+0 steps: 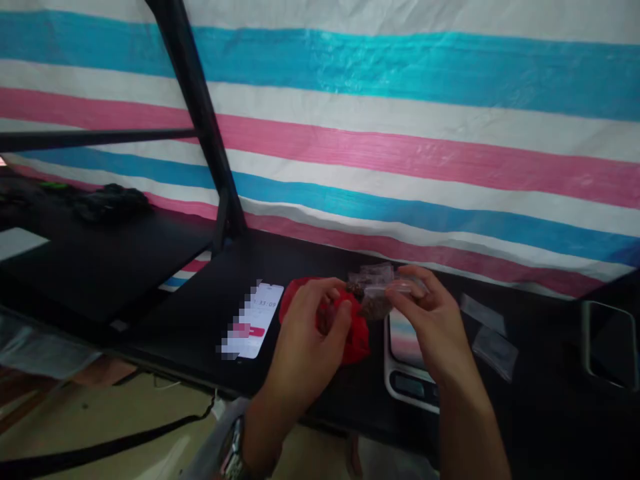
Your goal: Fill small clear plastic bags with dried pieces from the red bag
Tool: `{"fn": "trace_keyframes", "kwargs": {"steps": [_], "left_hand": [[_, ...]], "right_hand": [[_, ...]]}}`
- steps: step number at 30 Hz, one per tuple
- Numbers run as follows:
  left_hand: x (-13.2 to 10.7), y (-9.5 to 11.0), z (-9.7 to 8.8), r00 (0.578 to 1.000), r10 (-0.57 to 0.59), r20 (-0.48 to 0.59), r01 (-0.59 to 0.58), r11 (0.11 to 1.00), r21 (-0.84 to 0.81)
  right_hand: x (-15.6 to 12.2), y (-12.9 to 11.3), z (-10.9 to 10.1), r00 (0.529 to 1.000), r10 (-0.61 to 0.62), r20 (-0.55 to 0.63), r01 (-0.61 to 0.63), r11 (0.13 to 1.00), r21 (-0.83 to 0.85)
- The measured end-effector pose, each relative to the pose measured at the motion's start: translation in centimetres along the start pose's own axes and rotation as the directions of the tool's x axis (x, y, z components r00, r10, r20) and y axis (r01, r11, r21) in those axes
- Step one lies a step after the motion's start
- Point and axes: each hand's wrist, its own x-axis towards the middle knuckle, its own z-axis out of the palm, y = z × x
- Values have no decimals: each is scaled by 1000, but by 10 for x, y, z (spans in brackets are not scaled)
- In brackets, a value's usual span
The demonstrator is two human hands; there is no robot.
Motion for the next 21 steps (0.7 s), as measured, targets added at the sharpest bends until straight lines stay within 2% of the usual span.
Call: {"fn": "trace_keyframes", "kwargs": {"steps": [2,4,9,13,15,17,19,21], "left_hand": [[3,-10,4,997,9,79,-13,999,51],[2,-16,7,987,-20,158,20,1000,0],[-1,-12,9,991,-108,82,118,984,-135],[-1,-9,7,983,-135,121,153,976,-156],[-2,-11,8,984,-142,107,155,979,-129],[-3,-15,9,989,-144,23,146,986,-86],[-4,-18,7,989,-138,-53,136,990,-39],[-3,-19,3,989,-127,-74,128,992,18]], "right_hand": [[-3,0,8,996,18,89,-18,1000,2],[-5,1,15,989,18,146,-20,1000,11],[-10,0,20,986,1,169,-2,1000,8],[-9,-1,16,975,67,212,-64,998,-21],[-3,3,13,988,67,142,-67,998,0],[6,10,9,999,34,0,-34,999,14],[17,21,6,991,4,-137,-4,1000,1],[29,34,2,974,-13,-224,-3,997,-72]]}}
